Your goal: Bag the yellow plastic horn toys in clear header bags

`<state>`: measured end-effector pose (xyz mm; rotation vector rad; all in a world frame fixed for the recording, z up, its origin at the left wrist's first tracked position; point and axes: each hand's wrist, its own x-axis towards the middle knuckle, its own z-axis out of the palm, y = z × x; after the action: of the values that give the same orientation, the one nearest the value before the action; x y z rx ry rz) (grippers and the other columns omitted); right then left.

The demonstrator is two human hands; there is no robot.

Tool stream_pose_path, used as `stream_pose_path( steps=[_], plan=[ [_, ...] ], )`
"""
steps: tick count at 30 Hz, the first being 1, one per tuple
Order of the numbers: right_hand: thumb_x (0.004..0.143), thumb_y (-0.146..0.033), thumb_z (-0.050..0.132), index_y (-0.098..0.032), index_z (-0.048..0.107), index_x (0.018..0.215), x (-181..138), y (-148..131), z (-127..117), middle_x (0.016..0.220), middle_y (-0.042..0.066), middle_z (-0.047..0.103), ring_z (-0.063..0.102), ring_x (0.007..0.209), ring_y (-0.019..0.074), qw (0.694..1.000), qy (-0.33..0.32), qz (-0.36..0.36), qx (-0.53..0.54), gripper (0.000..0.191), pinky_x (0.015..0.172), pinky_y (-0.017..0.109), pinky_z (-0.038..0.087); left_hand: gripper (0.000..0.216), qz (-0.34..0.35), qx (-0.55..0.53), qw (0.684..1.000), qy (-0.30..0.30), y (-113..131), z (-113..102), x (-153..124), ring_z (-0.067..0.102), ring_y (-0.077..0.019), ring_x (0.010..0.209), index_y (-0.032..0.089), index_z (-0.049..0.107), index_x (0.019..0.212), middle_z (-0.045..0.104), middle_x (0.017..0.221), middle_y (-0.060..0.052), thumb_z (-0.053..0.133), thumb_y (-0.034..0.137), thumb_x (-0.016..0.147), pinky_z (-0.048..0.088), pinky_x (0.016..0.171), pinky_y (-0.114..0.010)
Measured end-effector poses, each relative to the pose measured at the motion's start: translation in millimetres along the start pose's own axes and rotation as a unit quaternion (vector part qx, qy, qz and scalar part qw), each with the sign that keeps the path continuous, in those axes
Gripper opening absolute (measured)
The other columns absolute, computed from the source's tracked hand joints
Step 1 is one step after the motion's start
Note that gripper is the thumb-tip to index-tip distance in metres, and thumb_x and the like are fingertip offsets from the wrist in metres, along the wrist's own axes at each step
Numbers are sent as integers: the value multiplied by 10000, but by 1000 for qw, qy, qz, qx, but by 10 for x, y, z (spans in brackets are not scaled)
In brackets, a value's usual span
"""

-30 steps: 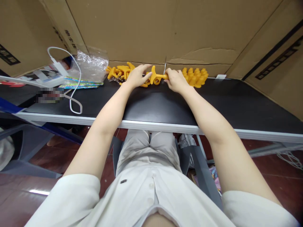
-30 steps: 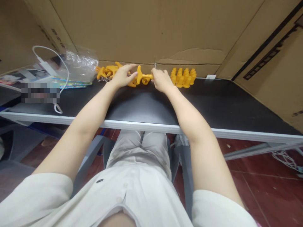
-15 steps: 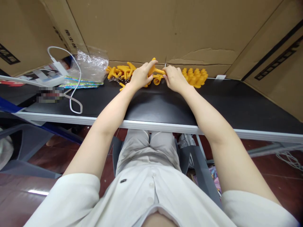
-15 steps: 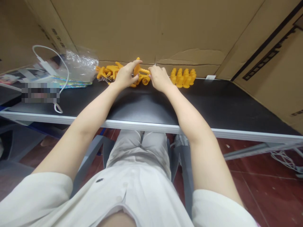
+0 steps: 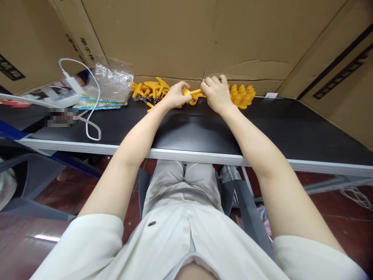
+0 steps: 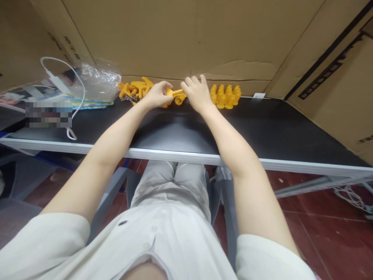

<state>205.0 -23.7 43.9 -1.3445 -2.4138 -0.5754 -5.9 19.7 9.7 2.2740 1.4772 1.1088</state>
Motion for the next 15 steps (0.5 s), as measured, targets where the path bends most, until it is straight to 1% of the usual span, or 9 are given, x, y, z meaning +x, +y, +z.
stream_pose_path(
  steps=[3,6,9,12,15],
  plan=[
    [1118,-228,241,-143,607,1445,1,35,61,1431,190,651,578,1367,385,1000,-4,-1,2,499,1224,598,326,482,8,18,1000,3,38,-15,-39,726,-326,1088,226,690,1248,737,972,-47,754,183,772,572,1070,-497],
    [1113,-283,328,-126,546,1529,3,93,160,1457,218,639,569,1385,410,999,-29,-5,33,495,1235,644,297,567,22,43,999,11,95,-34,-87,707,-364,1166,254,671,1316,758,1037,-66,749,184,759,535,1120,-532],
    [1119,-290,308,-126,537,1542,17,133,242,1492,229,625,535,1429,417,998,-36,-2,45,508,1243,681,267,612,11,75,997,20,154,-54,-118,694,-404,1220,238,658,1345,762,1055,-88,750,187,742,510,1138,-527],
    [1111,-278,304,-124,583,1490,36,144,256,1438,227,664,564,1393,415,999,-35,2,41,496,1249,692,258,603,-5,89,996,17,176,-59,-120,706,-408,1203,223,657,1343,762,1051,-95,745,191,748,520,1119,-519],
    [1098,-292,364,-149,578,1494,41,136,203,1378,198,705,588,1362,413,999,-27,1,35,473,1245,710,260,555,4,68,998,17,132,-37,-85,730,-380,1141,225,669,1312,760,1007,-77,742,197,762,546,1087,-522]
  ],
)
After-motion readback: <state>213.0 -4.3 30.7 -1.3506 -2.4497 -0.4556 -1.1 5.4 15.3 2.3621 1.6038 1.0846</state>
